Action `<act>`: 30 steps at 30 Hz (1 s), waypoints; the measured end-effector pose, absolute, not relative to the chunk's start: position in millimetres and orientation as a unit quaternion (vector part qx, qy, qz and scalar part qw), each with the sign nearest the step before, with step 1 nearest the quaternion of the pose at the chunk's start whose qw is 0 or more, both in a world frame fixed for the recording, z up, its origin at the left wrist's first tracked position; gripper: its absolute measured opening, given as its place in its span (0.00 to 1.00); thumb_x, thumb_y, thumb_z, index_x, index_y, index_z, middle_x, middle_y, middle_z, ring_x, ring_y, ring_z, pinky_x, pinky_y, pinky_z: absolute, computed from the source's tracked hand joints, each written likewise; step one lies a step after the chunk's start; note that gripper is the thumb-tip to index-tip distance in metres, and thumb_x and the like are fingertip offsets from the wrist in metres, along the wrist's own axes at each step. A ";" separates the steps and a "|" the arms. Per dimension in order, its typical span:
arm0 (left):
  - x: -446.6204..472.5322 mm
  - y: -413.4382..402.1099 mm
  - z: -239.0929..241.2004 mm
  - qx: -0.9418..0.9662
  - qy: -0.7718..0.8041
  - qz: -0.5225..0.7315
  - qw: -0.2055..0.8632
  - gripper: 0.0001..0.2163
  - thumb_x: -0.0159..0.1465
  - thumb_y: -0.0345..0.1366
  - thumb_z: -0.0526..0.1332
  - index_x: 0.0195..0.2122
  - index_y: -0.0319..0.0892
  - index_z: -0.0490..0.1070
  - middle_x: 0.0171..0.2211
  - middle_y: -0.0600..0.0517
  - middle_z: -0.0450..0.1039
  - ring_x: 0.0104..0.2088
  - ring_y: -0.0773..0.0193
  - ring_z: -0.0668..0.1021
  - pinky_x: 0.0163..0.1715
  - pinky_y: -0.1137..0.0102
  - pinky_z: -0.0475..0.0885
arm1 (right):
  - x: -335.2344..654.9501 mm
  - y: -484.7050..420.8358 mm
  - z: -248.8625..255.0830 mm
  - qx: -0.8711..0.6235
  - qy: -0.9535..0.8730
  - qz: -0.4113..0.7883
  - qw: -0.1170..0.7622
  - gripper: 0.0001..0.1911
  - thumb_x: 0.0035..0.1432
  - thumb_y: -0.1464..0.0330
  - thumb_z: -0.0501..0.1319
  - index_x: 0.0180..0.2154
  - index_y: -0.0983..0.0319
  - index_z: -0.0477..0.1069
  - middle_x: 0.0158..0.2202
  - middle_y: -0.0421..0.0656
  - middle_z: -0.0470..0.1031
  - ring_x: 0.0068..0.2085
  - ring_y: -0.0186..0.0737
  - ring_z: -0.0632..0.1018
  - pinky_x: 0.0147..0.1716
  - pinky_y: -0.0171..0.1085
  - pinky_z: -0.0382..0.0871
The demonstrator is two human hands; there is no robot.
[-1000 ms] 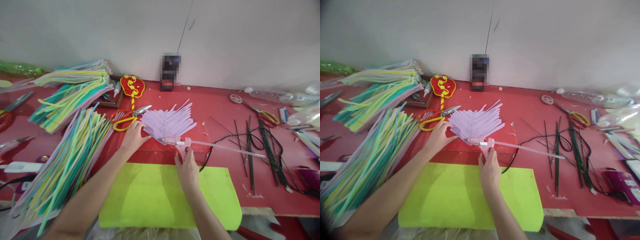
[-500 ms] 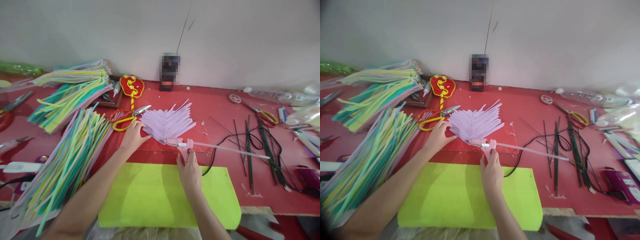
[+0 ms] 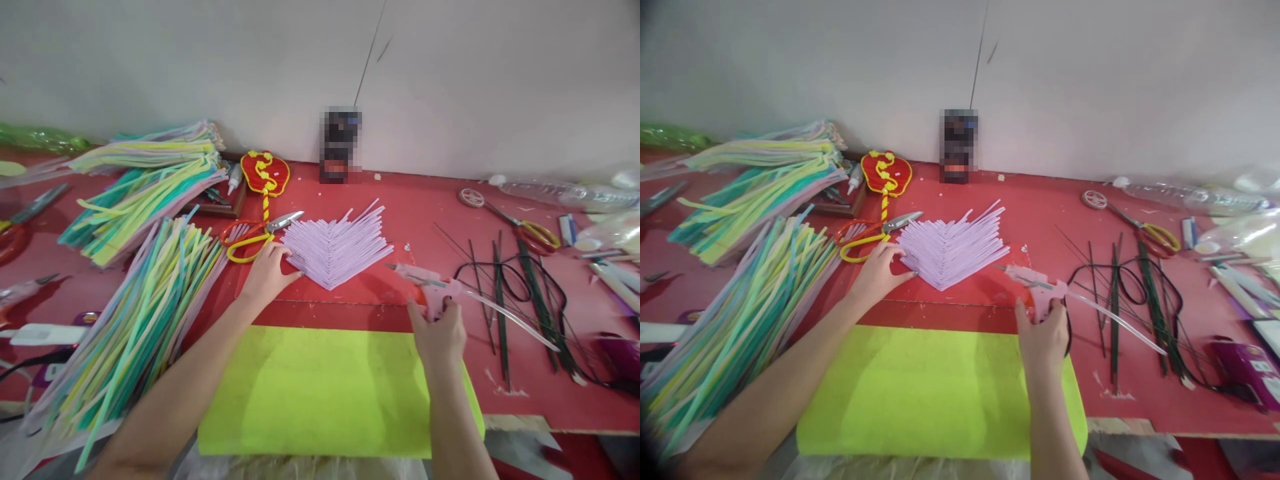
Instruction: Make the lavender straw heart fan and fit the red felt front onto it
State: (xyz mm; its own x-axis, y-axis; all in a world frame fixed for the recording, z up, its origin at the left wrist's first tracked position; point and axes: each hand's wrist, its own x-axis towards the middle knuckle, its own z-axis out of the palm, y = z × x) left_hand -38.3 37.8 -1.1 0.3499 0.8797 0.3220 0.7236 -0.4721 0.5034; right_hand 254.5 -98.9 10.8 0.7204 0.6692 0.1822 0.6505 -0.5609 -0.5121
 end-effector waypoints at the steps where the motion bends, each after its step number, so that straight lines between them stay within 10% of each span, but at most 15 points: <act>1: -38.5 38.0 -1.4 0.811 0.493 0.285 0.138 0.17 0.52 0.35 0.69 0.39 0.40 0.65 0.40 0.49 0.66 0.44 0.56 0.73 0.48 0.58 0.70 | 267.5 -97.4 9.2 -0.889 -0.361 -0.002 0.282 0.33 0.46 0.49 0.59 0.45 0.67 0.66 0.32 0.50 0.70 0.32 0.47 0.71 0.33 0.43 0.65; 14: -40.9 38.5 -2.8 0.807 0.488 0.295 0.153 0.15 0.54 0.35 0.67 0.39 0.41 0.65 0.39 0.49 0.66 0.44 0.58 0.73 0.47 0.59 0.70 | 304.2 -67.2 13.7 -0.894 -0.402 -0.095 0.174 0.34 0.54 0.45 0.53 0.44 0.69 0.70 0.43 0.63 0.69 0.48 0.64 0.70 0.42 0.55 0.64; 20: -41.9 40.6 -6.0 0.802 0.492 0.296 0.165 0.12 0.56 0.31 0.66 0.39 0.42 0.66 0.39 0.50 0.66 0.44 0.58 0.73 0.47 0.59 0.70 | 232.0 -62.1 18.0 -0.731 -0.581 0.007 0.359 0.15 0.61 0.57 0.54 0.37 0.60 0.73 0.34 0.47 0.69 0.36 0.44 0.72 0.40 0.45 0.68; 30: -43.5 41.5 -7.7 0.808 0.482 0.300 0.157 0.11 0.57 0.29 0.64 0.39 0.41 0.65 0.40 0.49 0.66 0.45 0.58 0.73 0.48 0.59 0.70 | 162.1 -47.9 1.7 -0.631 -0.682 0.139 0.343 0.08 0.58 0.64 0.60 0.38 0.59 0.74 0.37 0.45 0.72 0.42 0.45 0.71 0.43 0.44 0.68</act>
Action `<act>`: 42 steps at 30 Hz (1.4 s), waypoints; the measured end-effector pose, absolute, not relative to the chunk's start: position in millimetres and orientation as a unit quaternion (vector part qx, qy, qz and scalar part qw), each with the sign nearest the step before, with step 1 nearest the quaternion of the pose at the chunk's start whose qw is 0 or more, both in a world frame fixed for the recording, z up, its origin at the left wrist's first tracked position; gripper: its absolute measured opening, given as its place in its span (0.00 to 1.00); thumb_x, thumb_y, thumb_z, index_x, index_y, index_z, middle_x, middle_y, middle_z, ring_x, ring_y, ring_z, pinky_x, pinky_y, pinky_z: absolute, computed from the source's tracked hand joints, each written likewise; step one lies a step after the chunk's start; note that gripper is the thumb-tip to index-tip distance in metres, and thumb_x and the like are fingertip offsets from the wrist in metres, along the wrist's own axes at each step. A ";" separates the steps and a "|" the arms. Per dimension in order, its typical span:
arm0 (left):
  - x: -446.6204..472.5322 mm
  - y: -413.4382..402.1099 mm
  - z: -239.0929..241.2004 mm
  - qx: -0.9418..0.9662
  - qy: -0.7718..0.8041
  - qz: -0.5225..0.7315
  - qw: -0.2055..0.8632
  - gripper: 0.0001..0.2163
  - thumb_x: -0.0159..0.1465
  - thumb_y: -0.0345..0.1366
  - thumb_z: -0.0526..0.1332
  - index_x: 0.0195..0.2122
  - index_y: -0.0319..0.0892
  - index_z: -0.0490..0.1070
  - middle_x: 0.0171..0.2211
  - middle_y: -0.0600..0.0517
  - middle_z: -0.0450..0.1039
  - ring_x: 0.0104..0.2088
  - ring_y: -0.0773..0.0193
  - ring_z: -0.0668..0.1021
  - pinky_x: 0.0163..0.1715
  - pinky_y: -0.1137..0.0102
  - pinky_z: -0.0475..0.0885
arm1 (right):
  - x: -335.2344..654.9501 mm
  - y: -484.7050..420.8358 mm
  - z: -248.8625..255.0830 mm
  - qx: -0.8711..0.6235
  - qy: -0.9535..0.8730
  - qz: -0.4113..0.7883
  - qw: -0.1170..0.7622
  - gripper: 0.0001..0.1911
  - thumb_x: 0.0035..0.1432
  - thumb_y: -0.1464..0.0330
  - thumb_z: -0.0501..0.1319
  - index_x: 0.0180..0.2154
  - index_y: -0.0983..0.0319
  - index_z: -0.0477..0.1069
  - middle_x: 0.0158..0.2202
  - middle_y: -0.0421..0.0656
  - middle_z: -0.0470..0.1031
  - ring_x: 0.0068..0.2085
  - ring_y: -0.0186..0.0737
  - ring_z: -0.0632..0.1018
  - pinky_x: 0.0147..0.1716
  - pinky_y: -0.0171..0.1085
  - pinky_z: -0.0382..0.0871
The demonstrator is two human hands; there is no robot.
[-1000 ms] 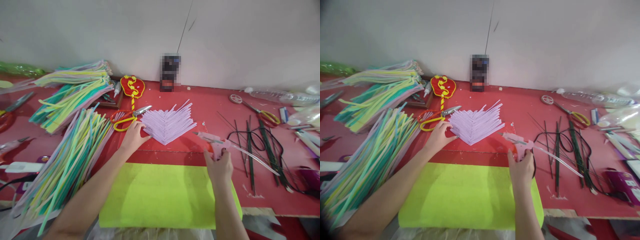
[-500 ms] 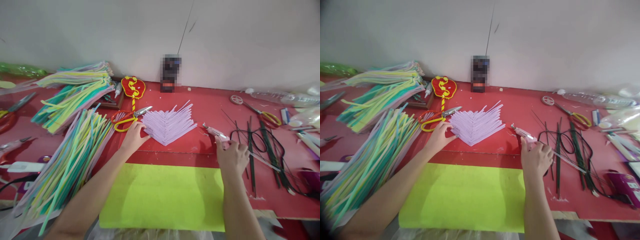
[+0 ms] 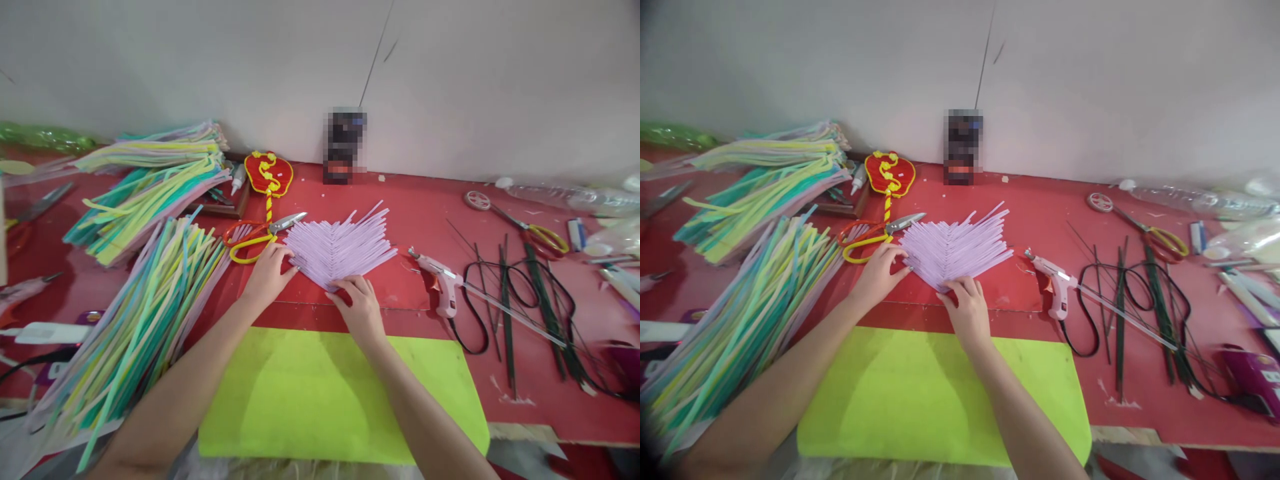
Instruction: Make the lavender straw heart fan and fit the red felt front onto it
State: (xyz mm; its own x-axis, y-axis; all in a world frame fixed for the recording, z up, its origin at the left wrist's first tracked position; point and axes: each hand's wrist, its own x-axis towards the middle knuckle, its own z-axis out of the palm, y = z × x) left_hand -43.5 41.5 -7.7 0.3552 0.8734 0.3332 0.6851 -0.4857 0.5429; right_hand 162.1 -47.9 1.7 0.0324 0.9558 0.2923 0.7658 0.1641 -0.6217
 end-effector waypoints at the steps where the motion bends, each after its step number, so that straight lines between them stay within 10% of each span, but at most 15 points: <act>1: -43.6 41.6 -7.6 0.807 0.482 0.301 0.158 0.10 0.57 0.28 0.64 0.39 0.41 0.65 0.39 0.50 0.66 0.44 0.58 0.73 0.47 0.59 0.70 | 163.2 -47.9 0.2 -0.632 -0.679 0.139 0.345 0.08 0.58 0.64 0.61 0.38 0.59 0.75 0.37 0.45 0.72 0.42 0.45 0.71 0.43 0.44 0.69; 42: -45.0 43.5 -4.7 0.791 0.491 0.308 0.195 0.10 0.59 0.21 0.55 0.37 0.42 0.67 0.39 0.49 0.67 0.43 0.59 0.74 0.45 0.59 0.73 | 173.5 -29.9 12.1 -0.640 -0.631 0.179 0.400 0.11 0.58 0.60 0.59 0.38 0.58 0.75 0.37 0.45 0.70 0.41 0.43 0.73 0.44 0.44 0.69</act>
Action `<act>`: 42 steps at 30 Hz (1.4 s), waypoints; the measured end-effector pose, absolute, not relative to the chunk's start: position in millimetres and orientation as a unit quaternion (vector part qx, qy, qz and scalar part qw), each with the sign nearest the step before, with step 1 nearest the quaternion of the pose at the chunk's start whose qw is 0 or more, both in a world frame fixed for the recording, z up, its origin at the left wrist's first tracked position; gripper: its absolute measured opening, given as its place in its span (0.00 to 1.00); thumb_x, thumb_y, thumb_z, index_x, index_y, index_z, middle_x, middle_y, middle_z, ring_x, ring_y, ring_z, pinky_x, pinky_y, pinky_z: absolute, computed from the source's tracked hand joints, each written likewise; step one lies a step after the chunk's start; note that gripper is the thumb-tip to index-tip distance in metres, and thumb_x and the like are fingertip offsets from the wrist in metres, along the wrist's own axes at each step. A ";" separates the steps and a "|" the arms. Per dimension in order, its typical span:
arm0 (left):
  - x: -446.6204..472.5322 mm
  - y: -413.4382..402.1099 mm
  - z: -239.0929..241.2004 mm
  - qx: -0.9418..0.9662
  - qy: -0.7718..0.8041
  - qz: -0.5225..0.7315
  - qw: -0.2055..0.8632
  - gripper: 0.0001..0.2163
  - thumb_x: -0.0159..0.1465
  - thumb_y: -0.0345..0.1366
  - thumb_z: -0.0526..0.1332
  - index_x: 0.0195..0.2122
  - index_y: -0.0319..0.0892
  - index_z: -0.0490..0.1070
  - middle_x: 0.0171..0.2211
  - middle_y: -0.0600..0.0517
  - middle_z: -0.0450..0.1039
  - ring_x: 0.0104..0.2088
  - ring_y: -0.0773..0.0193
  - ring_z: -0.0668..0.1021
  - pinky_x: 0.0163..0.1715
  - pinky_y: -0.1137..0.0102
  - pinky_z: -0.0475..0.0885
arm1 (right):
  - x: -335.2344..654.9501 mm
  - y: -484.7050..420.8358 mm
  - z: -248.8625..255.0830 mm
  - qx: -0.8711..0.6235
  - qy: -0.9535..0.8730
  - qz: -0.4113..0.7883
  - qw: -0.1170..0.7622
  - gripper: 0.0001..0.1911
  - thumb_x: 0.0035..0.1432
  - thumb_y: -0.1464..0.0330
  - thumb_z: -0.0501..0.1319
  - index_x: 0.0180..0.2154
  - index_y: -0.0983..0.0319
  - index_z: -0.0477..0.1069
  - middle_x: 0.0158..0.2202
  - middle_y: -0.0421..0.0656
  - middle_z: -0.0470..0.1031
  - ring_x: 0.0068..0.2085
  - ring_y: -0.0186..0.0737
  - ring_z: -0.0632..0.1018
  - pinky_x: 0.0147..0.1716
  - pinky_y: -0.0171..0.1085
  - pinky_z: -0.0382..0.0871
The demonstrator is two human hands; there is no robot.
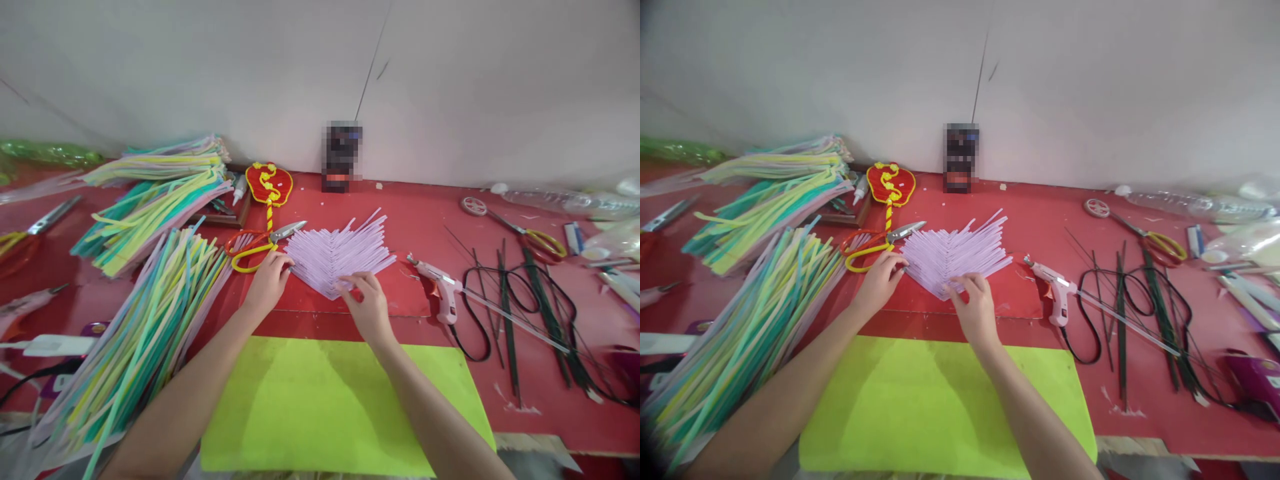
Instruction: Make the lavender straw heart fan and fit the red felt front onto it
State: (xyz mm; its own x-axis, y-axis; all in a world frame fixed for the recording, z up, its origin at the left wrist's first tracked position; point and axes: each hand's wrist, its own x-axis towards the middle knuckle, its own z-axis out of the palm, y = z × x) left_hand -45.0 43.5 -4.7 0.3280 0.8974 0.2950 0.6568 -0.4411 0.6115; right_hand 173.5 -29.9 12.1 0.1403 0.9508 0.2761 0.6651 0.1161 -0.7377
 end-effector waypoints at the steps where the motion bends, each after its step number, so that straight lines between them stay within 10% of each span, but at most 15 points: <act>1: -45.1 43.4 -4.8 0.789 0.495 0.307 0.198 0.10 0.59 0.21 0.55 0.37 0.42 0.67 0.39 0.49 0.67 0.43 0.59 0.74 0.45 0.60 0.73 | 176.8 -18.0 17.9 -0.643 -0.628 0.171 0.404 0.12 0.59 0.60 0.58 0.40 0.58 0.74 0.37 0.46 0.70 0.41 0.43 0.73 0.44 0.44 0.69; 15: -45.1 42.6 -2.7 0.772 0.507 0.312 0.223 0.11 0.60 0.21 0.53 0.38 0.43 0.67 0.40 0.49 0.68 0.43 0.60 0.75 0.45 0.61 0.73 | 164.8 240.3 27.6 -0.735 -0.448 0.113 0.496 0.47 0.51 0.59 0.62 0.62 0.74 0.41 0.60 0.66 0.54 0.62 0.59 0.56 0.58 0.54 0.52; 42: -46.0 40.0 1.3 0.769 0.503 0.321 0.229 0.10 0.60 0.22 0.52 0.38 0.42 0.67 0.40 0.49 0.68 0.44 0.60 0.74 0.45 0.61 0.73 | 154.9 281.5 9.4 -0.765 -0.415 0.075 0.486 0.49 0.47 0.59 0.64 0.64 0.64 0.43 0.57 0.58 0.62 0.52 0.57 0.71 0.51 0.52 0.66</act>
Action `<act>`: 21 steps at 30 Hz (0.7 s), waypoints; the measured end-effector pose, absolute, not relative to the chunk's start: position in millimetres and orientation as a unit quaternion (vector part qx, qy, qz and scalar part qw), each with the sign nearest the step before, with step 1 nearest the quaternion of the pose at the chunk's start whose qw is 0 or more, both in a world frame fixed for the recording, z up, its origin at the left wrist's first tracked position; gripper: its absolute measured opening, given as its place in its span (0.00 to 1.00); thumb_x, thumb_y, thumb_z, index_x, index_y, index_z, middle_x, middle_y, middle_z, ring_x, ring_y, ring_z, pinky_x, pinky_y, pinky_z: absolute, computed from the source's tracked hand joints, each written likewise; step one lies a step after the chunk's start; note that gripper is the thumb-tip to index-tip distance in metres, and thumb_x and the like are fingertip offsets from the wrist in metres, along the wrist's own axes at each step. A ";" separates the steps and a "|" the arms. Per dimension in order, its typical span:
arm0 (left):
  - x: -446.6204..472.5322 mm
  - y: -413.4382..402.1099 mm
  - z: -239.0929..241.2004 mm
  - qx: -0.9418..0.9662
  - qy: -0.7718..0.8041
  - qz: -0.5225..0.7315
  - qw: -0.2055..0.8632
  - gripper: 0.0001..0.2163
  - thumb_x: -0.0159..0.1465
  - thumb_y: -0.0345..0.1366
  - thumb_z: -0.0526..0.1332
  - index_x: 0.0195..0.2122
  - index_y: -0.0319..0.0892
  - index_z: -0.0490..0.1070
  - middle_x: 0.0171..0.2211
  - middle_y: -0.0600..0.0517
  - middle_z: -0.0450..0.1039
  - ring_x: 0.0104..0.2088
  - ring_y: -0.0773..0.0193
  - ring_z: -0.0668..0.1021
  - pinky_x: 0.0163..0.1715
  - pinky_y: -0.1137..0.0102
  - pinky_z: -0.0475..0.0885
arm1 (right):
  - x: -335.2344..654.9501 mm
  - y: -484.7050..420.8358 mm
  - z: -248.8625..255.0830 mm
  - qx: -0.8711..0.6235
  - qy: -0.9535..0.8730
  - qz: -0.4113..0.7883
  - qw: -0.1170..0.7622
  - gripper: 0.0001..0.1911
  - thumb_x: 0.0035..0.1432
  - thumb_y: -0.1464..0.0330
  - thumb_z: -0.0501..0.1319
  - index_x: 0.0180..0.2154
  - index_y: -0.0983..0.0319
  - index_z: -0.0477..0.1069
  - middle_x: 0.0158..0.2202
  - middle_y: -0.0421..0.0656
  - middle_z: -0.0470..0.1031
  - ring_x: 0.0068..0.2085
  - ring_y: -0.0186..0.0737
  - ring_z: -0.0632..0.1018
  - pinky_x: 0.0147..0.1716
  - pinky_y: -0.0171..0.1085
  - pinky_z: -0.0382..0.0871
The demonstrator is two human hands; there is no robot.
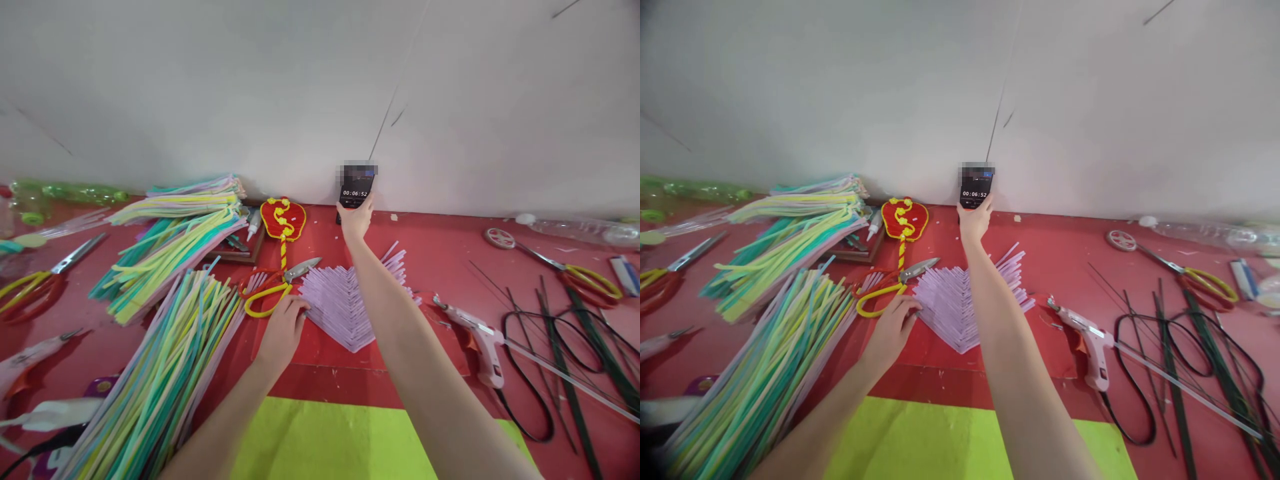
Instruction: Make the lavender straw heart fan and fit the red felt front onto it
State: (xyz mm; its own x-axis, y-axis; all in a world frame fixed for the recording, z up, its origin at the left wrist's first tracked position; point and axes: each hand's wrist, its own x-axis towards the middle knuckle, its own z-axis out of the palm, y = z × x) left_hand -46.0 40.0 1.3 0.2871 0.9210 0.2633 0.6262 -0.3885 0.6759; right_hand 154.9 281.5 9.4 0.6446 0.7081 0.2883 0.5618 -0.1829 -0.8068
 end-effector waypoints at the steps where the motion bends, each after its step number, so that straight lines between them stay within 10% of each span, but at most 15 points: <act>1: -46.0 40.1 1.3 0.769 0.503 0.321 0.229 0.10 0.60 0.21 0.52 0.38 0.42 0.67 0.40 0.49 0.69 0.44 0.60 0.74 0.45 0.61 0.73 | 155.1 281.6 9.2 -0.764 -0.416 0.075 0.488 0.48 0.47 0.59 0.64 0.64 0.64 0.43 0.57 0.58 0.61 0.52 0.57 0.71 0.51 0.52 0.66; 21: -45.2 40.4 1.9 0.767 0.502 0.324 0.233 0.10 0.61 0.21 0.53 0.38 0.42 0.67 0.39 0.49 0.68 0.43 0.60 0.74 0.45 0.61 0.72 | 158.6 278.4 9.3 -0.733 -0.438 0.102 0.510 0.52 0.46 0.61 0.65 0.64 0.70 0.38 0.62 0.65 0.52 0.61 0.60 0.60 0.56 0.54 0.60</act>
State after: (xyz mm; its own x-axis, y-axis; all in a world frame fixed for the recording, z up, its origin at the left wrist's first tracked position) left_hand -45.2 40.4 1.9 0.2851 0.9215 0.2637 0.6199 -0.3871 0.6825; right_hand 158.6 278.4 9.3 0.5950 0.7467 0.2974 0.5385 -0.0957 -0.8371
